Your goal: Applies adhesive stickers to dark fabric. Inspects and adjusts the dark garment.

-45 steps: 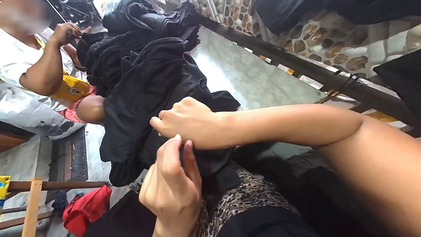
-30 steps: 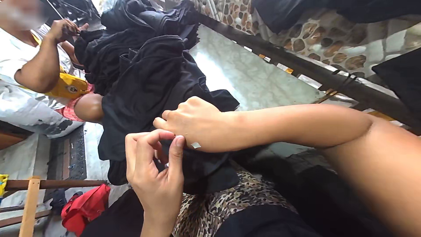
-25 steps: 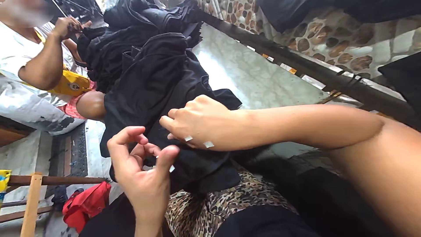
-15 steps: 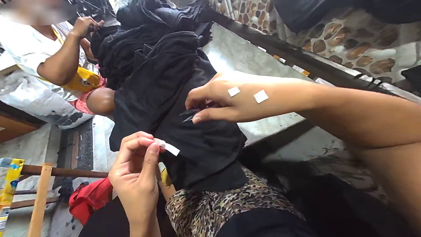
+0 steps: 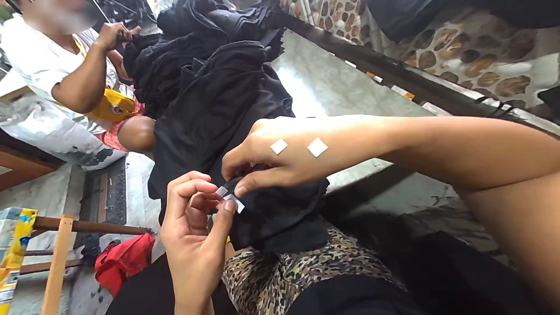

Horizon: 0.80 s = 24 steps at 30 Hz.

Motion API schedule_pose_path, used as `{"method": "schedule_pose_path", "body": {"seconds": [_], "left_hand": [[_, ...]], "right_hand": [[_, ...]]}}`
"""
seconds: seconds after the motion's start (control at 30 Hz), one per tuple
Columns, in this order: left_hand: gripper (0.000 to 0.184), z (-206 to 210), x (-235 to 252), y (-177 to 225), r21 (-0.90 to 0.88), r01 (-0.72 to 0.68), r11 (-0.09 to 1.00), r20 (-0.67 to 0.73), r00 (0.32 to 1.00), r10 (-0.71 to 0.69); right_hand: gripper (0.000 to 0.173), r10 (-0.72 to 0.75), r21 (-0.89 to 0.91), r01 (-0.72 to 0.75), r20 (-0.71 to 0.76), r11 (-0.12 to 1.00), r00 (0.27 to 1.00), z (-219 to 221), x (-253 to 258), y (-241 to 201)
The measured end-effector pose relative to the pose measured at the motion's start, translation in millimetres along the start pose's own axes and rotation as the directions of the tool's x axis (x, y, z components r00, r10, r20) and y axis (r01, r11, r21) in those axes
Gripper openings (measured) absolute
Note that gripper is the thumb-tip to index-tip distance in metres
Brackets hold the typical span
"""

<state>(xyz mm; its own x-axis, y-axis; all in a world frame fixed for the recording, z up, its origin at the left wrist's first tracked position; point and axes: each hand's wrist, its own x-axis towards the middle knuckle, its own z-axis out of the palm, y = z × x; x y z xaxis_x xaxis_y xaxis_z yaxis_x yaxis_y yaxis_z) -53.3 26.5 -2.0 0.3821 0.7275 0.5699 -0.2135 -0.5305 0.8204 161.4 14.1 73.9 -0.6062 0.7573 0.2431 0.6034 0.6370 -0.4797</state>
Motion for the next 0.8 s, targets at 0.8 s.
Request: {"method": "schedule_pose_path", "body": {"seconds": [0.8], "left_hand": [[0.025, -6.5, -2.0, -1.3, 0.044, -0.049, 0.998, -0.081, 0.995, 0.052]], "right_hand": [[0.018, 0.016, 0.108, -0.023, 0.063, 0.994, 0.998, 2.4, 1.5, 2.6]]}}
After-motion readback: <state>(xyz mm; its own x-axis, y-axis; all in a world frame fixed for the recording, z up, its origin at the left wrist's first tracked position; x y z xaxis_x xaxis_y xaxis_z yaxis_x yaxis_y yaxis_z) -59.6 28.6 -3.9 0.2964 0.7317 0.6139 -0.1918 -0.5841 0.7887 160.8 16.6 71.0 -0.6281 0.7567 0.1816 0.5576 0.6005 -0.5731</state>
